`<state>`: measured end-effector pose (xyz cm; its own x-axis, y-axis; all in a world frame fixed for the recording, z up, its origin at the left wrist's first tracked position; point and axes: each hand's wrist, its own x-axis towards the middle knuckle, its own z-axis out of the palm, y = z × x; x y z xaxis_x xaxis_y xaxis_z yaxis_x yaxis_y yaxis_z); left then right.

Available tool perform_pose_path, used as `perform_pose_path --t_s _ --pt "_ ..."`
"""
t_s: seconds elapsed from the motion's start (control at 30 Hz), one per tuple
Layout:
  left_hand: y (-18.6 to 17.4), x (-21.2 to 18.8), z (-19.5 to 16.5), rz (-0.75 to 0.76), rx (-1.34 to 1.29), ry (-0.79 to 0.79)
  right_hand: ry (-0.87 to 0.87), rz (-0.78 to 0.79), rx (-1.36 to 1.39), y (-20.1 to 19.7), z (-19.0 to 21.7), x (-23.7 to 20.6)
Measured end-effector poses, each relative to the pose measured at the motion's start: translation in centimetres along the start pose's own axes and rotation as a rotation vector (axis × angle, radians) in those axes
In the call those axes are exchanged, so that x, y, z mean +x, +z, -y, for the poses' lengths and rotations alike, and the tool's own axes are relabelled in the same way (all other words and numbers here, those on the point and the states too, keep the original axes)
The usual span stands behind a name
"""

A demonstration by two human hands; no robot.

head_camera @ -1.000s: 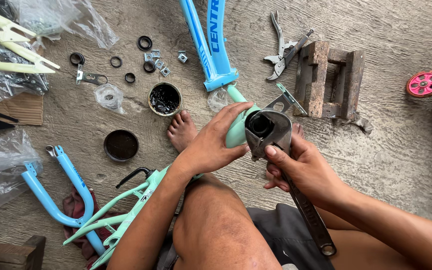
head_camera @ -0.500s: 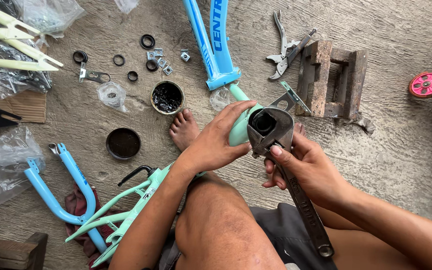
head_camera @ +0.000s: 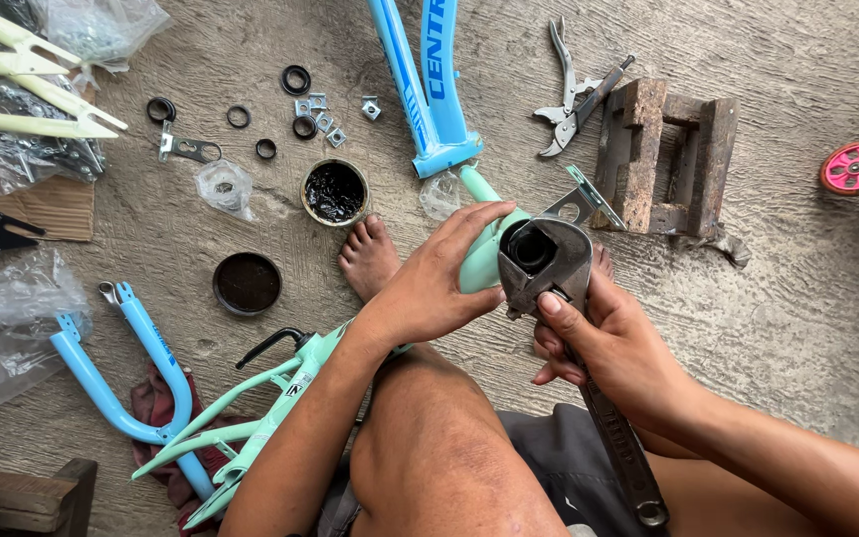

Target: The person inserts a bearing into the head tube of a bicycle frame, then uses an adjustable wrench to tighten a metal bracket around the bearing. The person is sitting on the floor surrounded by bicycle parts and tools.

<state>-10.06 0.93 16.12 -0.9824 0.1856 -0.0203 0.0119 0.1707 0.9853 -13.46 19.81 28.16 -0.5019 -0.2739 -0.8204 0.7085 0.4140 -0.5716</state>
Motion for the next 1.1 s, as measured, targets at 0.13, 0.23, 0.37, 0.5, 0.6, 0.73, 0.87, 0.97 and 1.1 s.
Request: perform_pose_path --t_s 0.13,0.23,0.37,0.5,0.6,0.73,0.87,0.97,1.1 --pt "0.0 -0.1 0.0 0.002 0.008 0.009 0.036 -0.029 -0.007 0.5 0.6 -0.5" --pt "0.0 -0.2 -0.1 0.007 -0.005 -0.003 0.036 -0.033 -0.007 0.6 0.7 -0.5" --pt "-0.1 -0.1 -0.2 0.007 -0.001 -0.014 0.018 -0.006 0.01 0.3 0.2 -0.2" --pt "-0.1 -0.1 -0.2 0.009 -0.011 -0.023 -0.025 0.024 0.009 -0.4 -0.8 0.4" --pt "-0.1 0.0 -0.1 -0.003 0.007 0.006 -0.053 0.05 0.013 -0.9 -1.5 0.7" --pt "-0.1 0.1 0.0 -0.003 0.005 -0.009 -0.139 0.146 0.096 -1.3 -1.5 0.6" --pt "-0.1 0.1 0.0 -0.004 0.002 -0.011 -0.08 0.126 0.087 -1.2 -0.9 0.0" --pt "0.0 0.2 0.0 0.002 0.028 -0.015 -0.047 0.069 0.033 -1.0 -0.7 -0.6" --pt "0.0 0.2 0.3 -0.01 0.008 0.019 -0.095 0.095 0.028 -0.6 -1.4 -1.3"
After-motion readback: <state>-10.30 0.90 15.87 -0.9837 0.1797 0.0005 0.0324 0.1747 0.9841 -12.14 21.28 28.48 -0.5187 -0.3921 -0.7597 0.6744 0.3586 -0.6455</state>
